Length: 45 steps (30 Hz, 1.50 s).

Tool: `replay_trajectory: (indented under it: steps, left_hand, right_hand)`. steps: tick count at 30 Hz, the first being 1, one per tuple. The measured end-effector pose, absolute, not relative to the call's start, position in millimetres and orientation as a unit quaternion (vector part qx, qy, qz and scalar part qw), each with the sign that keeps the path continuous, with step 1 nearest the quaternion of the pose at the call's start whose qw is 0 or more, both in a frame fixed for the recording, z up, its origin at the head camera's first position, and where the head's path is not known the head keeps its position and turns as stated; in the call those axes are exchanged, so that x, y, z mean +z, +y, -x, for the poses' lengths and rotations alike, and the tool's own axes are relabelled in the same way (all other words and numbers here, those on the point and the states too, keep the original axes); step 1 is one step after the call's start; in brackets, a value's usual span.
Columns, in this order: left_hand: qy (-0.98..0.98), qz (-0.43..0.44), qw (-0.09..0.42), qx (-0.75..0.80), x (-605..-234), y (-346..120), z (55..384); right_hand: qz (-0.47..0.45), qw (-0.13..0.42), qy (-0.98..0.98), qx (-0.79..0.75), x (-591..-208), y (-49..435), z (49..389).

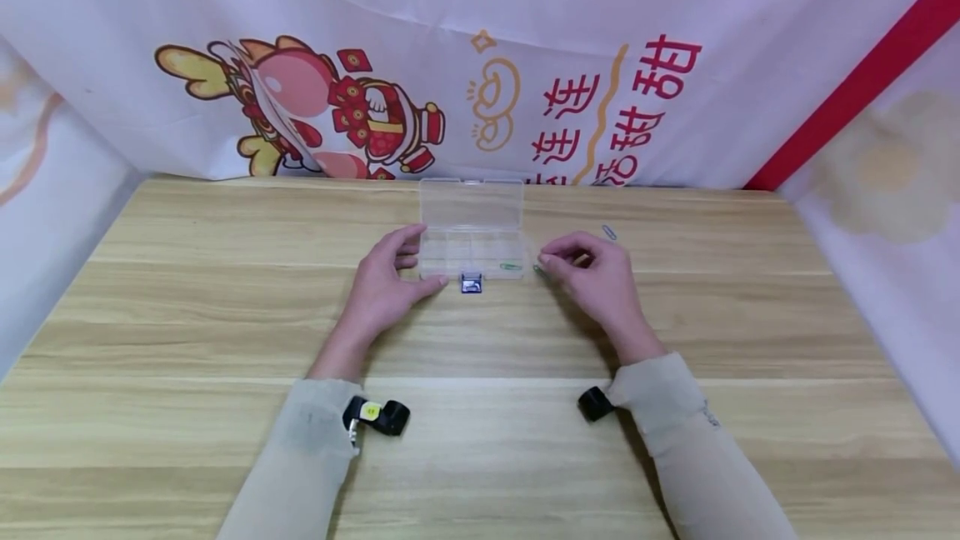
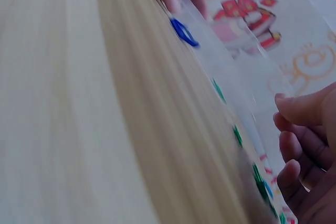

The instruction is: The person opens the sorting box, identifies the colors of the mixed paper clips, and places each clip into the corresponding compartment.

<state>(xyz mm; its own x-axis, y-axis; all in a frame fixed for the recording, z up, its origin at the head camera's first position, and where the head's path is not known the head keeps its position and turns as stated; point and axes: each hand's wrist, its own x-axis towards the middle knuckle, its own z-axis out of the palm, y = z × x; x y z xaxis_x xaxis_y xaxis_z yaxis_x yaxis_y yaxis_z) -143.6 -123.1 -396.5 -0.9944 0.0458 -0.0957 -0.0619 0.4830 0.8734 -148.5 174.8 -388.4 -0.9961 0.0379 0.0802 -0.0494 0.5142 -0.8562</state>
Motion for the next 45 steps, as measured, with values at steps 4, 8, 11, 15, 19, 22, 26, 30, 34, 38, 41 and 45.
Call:
replay_trajectory:
  steps: [4, 8, 11, 15, 19, 22, 26, 30, 34, 38, 41, 45]
  left_hand:
    - [0.86, 0.003, 0.056, 0.507, -397.7, -122.6, 143.0]
    - [0.86, 0.004, 0.056, 0.507, -397.9, -123.0, 142.7]
    - [0.861, 0.003, 0.054, 0.506, -397.5, -123.4, 142.7]
    - [0.859, -0.002, 0.05, 0.509, -397.5, -122.7, 142.5]
    - [0.857, -0.008, 0.048, 0.513, -398.7, -123.0, 142.8]
    - [0.857, -0.009, 0.044, 0.513, -399.1, -122.7, 143.2]
    - [0.857, -0.01, 0.04, 0.514, -398.9, -122.5, 143.6]
    - [0.857, -0.009, 0.039, 0.514, -398.7, -123.2, 143.6]
    - [0.857, -0.009, 0.04, 0.514, -398.6, -122.7, 143.4]
    - [0.857, -0.008, 0.041, 0.514, -398.9, -122.7, 143.6]
    - [0.858, -0.007, 0.043, 0.512, -398.6, -123.0, 143.5]
    - [0.859, -0.005, 0.045, 0.51, -398.0, -123.3, 143.0]
  right_hand:
    - [0.032, 0.037, -0.859, 0.51, -392.6, 198.7, 146.1]
    - [0.077, 0.038, -0.852, 0.517, -394.0, 220.3, 142.1]
    - [0.103, 0.038, -0.85, 0.515, -393.3, 230.2, 140.0]
    - [0.104, 0.023, -0.859, 0.502, -391.3, 234.9, 137.9]
    - [0.1, 0.007, -0.867, 0.488, -390.8, 234.1, 136.0]
    - [0.092, 0.006, -0.872, 0.481, -391.6, 233.7, 135.2]
    - [0.054, 0.009, -0.888, 0.456, -395.2, 233.6, 136.5]
    - [0.007, 0.023, -0.907, 0.419, -401.1, 232.9, 138.7]
    - [-0.011, 0.033, -0.914, 0.404, -404.1, 232.2, 138.6]
    - [-0.013, 0.033, -0.916, 0.4, -404.2, 231.6, 138.3]
    - [-0.012, 0.029, -0.917, 0.398, -404.1, 230.9, 138.2]
    - [-0.009, 0.021, -0.918, 0.395, -403.3, 229.9, 138.3]
